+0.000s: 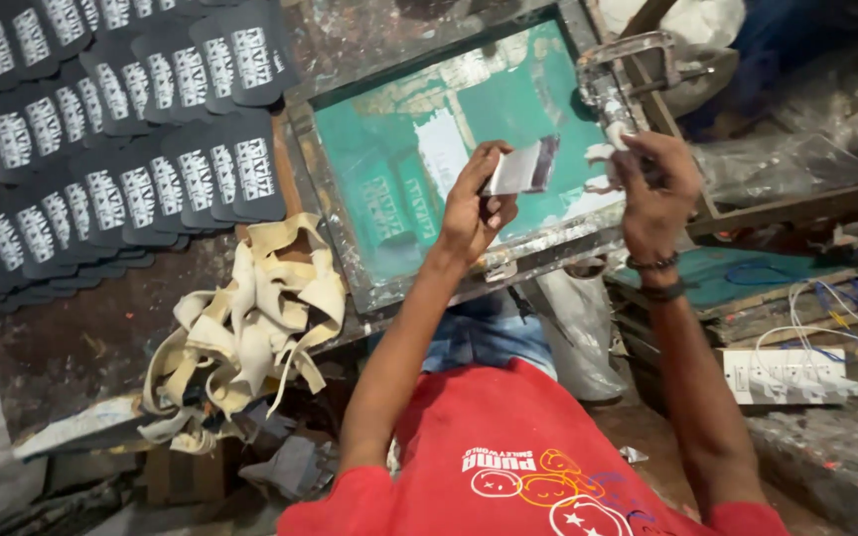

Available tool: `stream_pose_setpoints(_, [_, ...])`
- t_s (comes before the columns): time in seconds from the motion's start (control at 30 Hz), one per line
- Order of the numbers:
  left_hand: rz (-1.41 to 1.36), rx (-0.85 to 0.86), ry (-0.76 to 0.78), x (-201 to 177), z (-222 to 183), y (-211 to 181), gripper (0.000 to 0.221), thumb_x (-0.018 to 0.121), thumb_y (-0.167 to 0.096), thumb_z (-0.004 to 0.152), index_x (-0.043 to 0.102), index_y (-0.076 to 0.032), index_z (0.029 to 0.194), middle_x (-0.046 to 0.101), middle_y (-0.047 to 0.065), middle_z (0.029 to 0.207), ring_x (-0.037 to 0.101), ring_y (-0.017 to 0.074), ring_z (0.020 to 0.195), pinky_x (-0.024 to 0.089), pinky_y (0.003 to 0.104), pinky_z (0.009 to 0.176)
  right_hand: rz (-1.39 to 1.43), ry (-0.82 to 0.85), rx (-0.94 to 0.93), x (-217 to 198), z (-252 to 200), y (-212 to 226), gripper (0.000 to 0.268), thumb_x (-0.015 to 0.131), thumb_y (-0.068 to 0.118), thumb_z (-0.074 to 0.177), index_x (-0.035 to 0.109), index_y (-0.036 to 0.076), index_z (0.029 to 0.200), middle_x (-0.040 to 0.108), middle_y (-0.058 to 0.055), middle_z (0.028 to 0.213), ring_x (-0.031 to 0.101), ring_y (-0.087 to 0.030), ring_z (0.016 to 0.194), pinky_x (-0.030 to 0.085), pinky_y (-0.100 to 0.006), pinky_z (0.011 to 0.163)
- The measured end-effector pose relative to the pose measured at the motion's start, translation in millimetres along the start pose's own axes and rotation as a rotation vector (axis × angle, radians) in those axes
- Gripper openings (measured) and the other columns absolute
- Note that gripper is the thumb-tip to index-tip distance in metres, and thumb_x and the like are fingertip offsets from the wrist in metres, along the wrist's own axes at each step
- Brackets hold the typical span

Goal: Cleaning and preparing a printing screen using solvent and a cloth in a screen printing shop.

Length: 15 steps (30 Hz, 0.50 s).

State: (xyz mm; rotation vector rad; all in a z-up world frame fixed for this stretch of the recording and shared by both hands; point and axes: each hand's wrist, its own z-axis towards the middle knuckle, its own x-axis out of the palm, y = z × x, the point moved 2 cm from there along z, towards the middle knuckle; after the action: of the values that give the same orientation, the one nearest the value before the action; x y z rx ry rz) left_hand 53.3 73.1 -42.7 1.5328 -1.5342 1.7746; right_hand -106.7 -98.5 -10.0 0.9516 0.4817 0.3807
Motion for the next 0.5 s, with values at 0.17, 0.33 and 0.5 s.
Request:
stream_pose_setpoints(0.17, [-0.059, -0.054, 0.169, 11.2, 0.5, -4.0, 0.022, 0.052, -0.03, 0.113, 0.056, -0.009, 0.119, 0.043, -0.003, 0.061, 0.032, 0.007, 0.044, 0.029, 0.023, 0.041, 0.076, 0.016, 0.041, -2.2, 0.7, 34.1, 0.022, 0.072, -0.009, 0.102, 0.071, -0.001, 0.122, 0.063, -0.01, 0.122, 0.066, -0.015, 0.099, 0.055, -0.026, 0.079])
stream_pose_setpoints(0.33, [0.169, -0.013, 0.024, 29.1, 1.6, -11.5, 0.019, 0.053, -0.027, 0.109, 0.054, -0.009, 0.115, 0.052, -0.002, 0.069, 0.034, 0.0047, 0.044, 0.029, 0.023, 0.039, 0.038, 0.182, -0.095, 1.7, 1.0, 62.8, 0.026, 0.068, -0.015, 0.098, 0.072, -0.001, 0.119, 0.064, -0.011, 0.123, 0.067, -0.017, 0.104, 0.063, -0.027, 0.082])
stream_pose_setpoints(0.5, [0.811, 0.248, 0.01, 43.0, -21.0, -21.2, 0.019, 0.057, -0.029, 0.111, 0.054, -0.013, 0.12, 0.05, -0.003, 0.067, 0.044, 0.0073, 0.05, 0.035, 0.025, 0.044, -0.032, 0.117, 0.016, -1.0, 7.1, 37.3, 0.026, 0.076, -0.013, 0.097, 0.073, -0.001, 0.119, 0.065, -0.011, 0.12, 0.064, -0.015, 0.099, 0.052, -0.026, 0.081])
